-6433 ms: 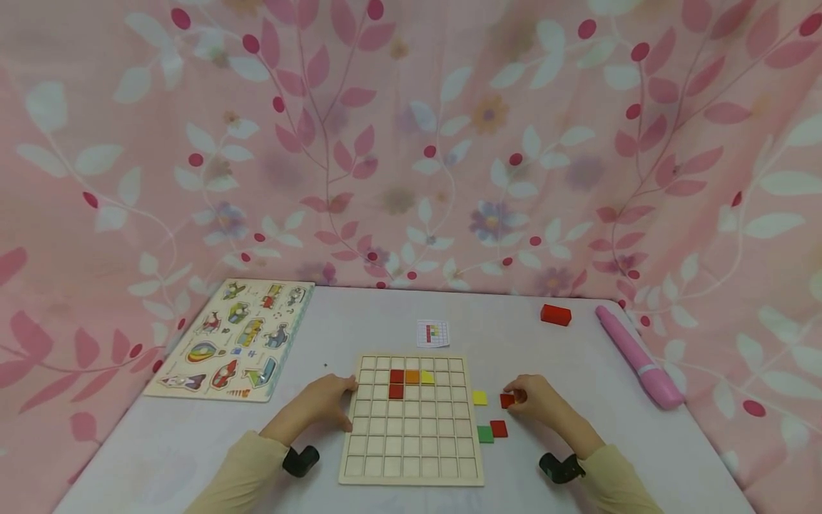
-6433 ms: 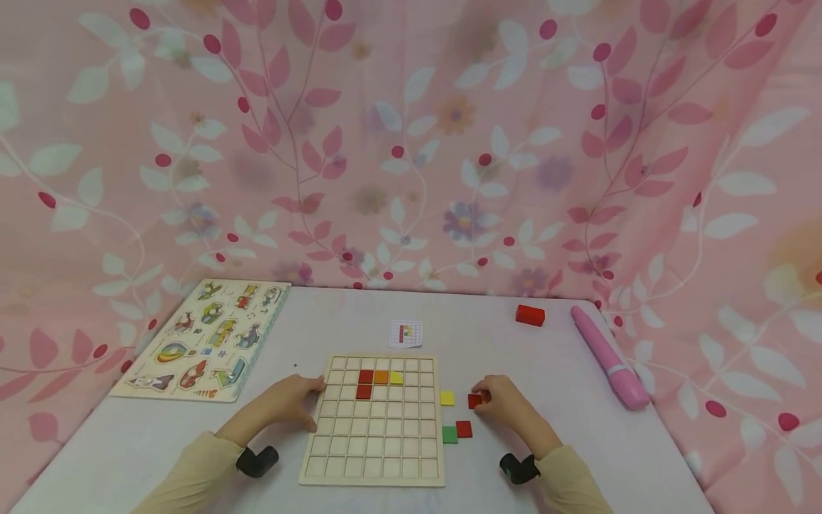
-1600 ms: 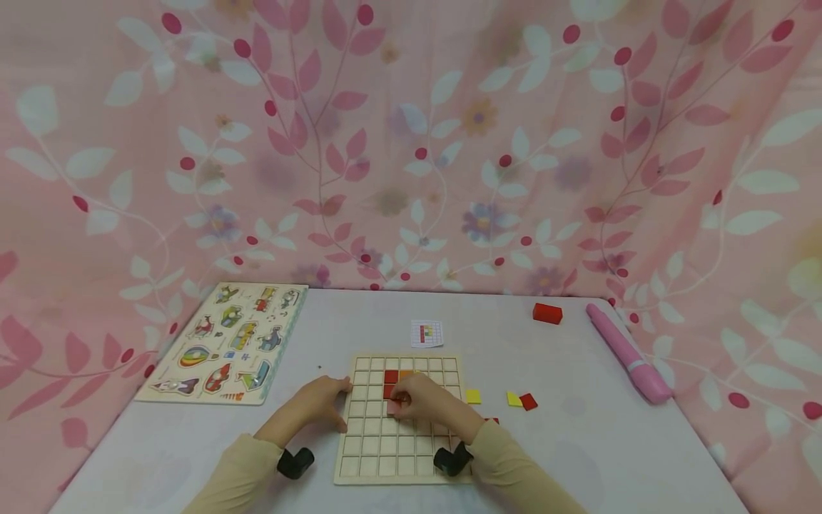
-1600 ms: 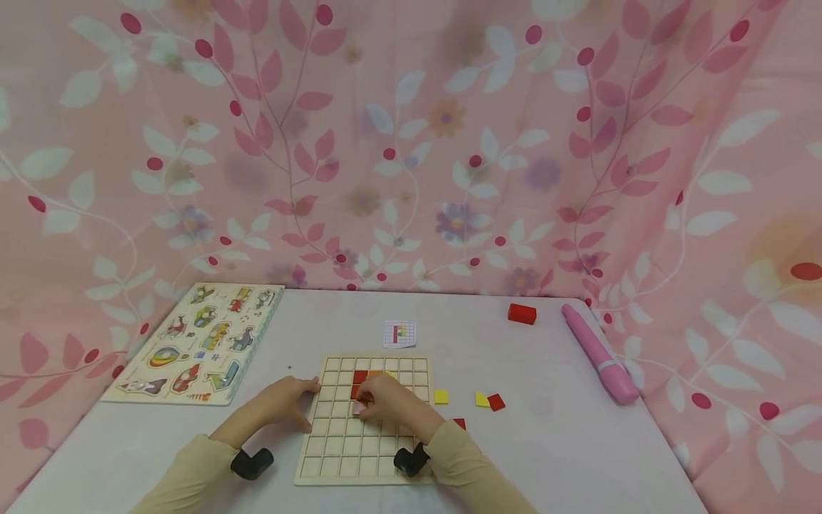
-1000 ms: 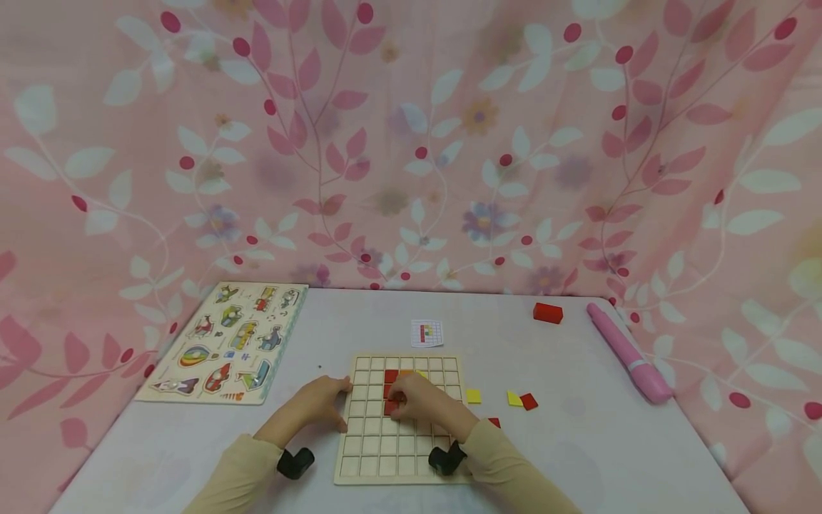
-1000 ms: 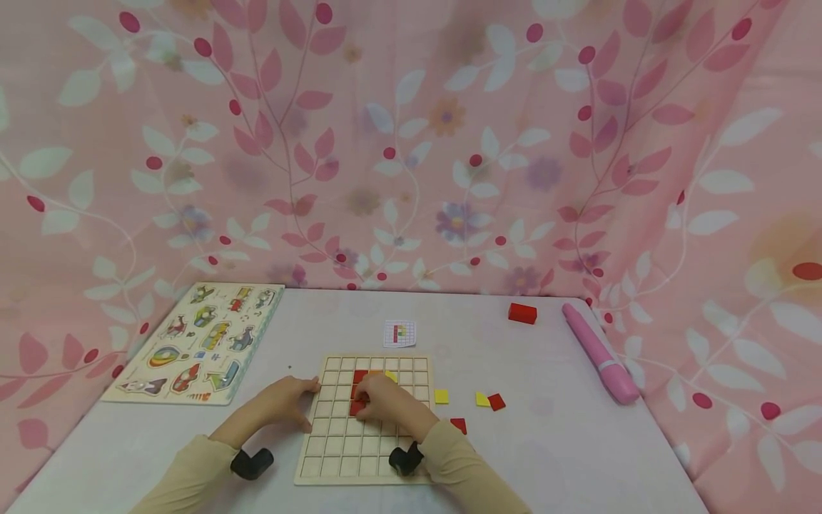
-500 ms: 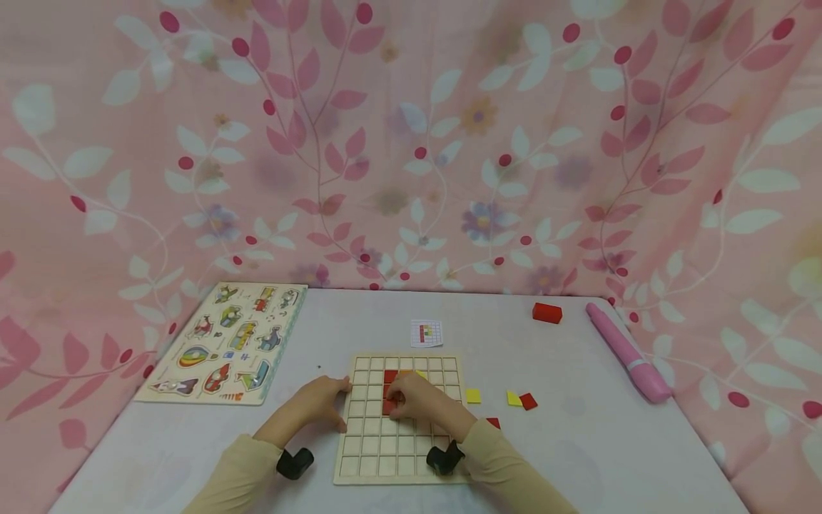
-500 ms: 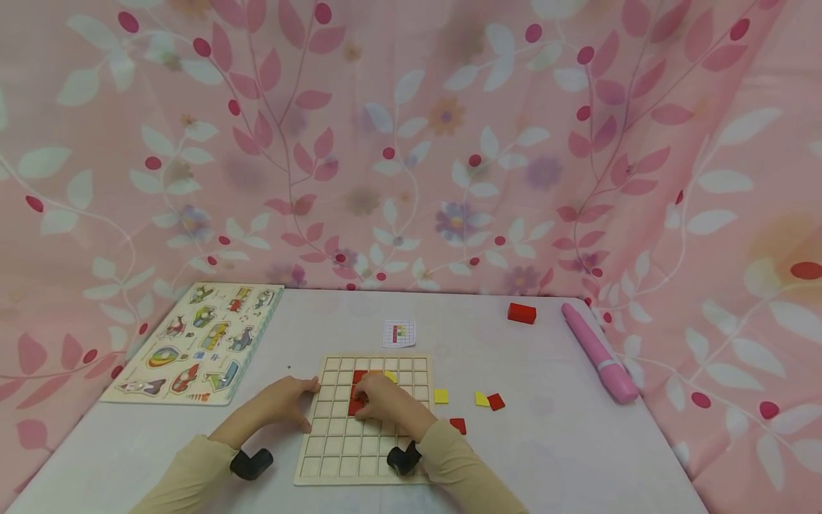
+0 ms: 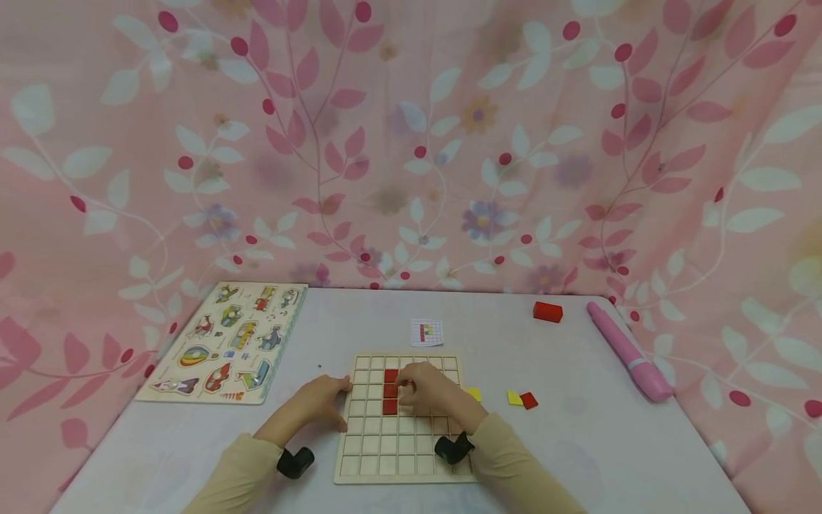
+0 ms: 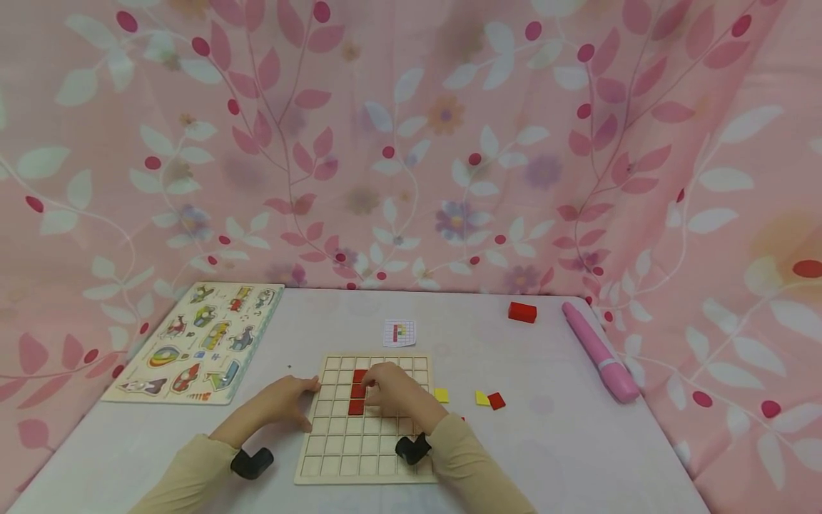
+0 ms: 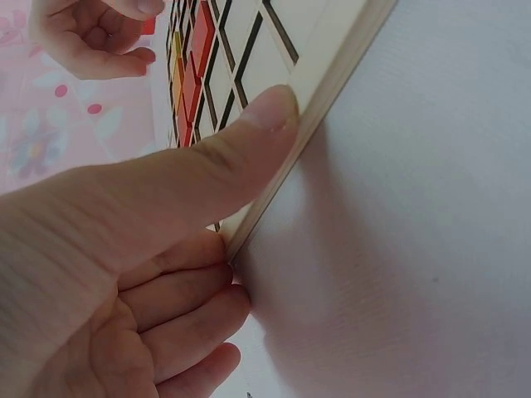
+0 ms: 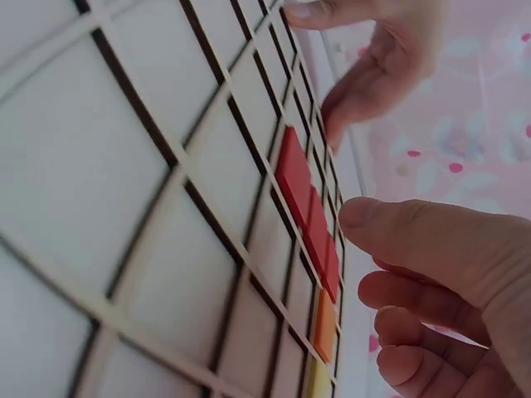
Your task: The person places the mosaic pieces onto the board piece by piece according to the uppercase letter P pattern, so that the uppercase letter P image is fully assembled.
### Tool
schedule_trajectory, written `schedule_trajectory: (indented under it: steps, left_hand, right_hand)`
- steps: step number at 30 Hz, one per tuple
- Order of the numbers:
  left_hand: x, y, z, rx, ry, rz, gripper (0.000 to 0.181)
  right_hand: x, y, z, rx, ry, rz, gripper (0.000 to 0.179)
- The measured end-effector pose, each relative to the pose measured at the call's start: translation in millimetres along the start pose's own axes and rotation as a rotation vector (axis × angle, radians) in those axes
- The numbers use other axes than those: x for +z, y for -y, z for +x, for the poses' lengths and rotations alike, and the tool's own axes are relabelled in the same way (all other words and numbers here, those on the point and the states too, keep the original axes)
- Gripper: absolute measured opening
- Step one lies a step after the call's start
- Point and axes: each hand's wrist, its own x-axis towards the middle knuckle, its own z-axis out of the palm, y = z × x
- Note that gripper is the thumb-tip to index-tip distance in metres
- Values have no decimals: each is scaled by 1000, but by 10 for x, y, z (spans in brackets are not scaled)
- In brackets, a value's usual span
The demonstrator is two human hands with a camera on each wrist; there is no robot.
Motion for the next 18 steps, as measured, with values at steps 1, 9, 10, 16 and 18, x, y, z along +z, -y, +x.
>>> schedule_trajectory:
  steps: [1, 9, 10, 16, 18]
  left_hand:
    - [0, 1, -1, 2, -2, 1, 71]
    - [-28, -24, -11, 1, -12, 2, 69]
    - [-28, -26, -10, 0, -12, 2, 69]
    - [-4, -7, 0, 8, -4, 5, 70]
    - [2, -2, 0, 5, -2, 8, 70]
  right_hand:
    - [-34, -8, -13, 3, -7, -2, 19]
    - [-263, -84, -135, -5, -55, -18, 25]
    - [-292, -92, -159, -6, -61, -24, 25]
    - [-470, -115, -331, 39, -93, -45, 26]
    - [-526, -117, -384, 52, -110, -57, 26]
